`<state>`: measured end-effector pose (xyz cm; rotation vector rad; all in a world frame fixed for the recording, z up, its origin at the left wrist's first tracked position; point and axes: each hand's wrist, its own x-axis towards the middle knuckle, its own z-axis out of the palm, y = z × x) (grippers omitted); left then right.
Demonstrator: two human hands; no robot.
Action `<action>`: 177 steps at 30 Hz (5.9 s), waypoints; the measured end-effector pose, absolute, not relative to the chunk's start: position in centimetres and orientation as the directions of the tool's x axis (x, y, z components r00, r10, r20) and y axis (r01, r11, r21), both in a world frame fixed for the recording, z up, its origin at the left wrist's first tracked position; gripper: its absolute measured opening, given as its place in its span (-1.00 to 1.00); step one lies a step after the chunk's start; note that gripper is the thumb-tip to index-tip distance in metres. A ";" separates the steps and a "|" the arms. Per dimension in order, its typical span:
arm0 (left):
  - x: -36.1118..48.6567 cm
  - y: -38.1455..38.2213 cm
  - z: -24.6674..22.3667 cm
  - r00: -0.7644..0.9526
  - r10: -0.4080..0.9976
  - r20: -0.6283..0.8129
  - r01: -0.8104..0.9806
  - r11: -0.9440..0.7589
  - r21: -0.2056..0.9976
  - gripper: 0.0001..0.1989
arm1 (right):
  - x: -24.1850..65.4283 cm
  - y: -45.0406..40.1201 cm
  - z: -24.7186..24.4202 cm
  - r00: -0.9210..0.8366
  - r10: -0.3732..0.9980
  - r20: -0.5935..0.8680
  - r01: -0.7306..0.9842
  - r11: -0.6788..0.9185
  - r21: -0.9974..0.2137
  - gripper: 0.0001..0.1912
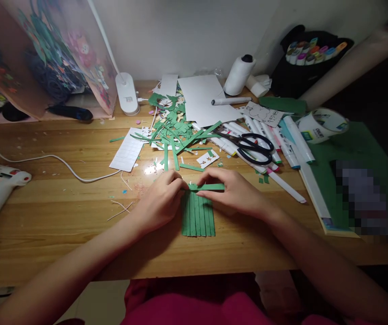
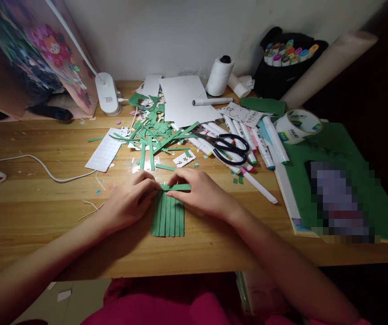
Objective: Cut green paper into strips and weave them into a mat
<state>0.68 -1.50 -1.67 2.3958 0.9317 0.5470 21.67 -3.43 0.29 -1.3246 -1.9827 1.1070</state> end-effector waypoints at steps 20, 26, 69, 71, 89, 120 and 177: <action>1.3 -1.8 -2.3 0.608 0.780 0.149 0.504 -0.523 0.687 -0.92 | 20.6 -4.5 -0.2 -0.547 0.837 -0.003 0.590 0.383 -0.710 -0.13; 1.2 -1.9 -2.2 0.590 0.793 0.152 0.534 -0.524 0.664 -0.89 | 20.2 -4.2 -0.8 -0.485 0.872 -0.059 0.630 0.302 -0.715 -0.24; 1.1 -1.6 -2.1 0.614 0.779 0.129 0.520 -0.522 0.676 -0.92 | 19.4 -3.6 -2.2 -0.140 0.990 0.009 0.287 0.049 -0.957 -0.78; 1.1 -1.7 -1.9 0.622 0.774 0.120 0.513 -0.518 0.685 -0.90 | 19.4 -3.6 -2.3 -0.137 0.990 0.010 0.245 0.044 -0.969 -0.79; 1.8 -1.4 -2.5 0.650 0.745 0.150 0.599 -0.624 0.502 -0.90 | 21.7 -3.7 -0.4 -0.302 0.953 -0.025 0.352 0.087 -0.932 -0.73; 2.7 -2.3 -0.6 0.714 0.697 0.060 0.627 -0.676 0.388 -0.75 | 21.7 -3.9 0.2 -0.386 0.910 0.151 0.429 0.322 -0.844 -0.89; 3.7 -1.7 -1.8 0.636 0.764 0.110 0.631 -0.597 0.495 -0.98 | 22.8 -3.7 0.5 -0.392 0.920 0.011 0.667 0.293 -0.685 -0.89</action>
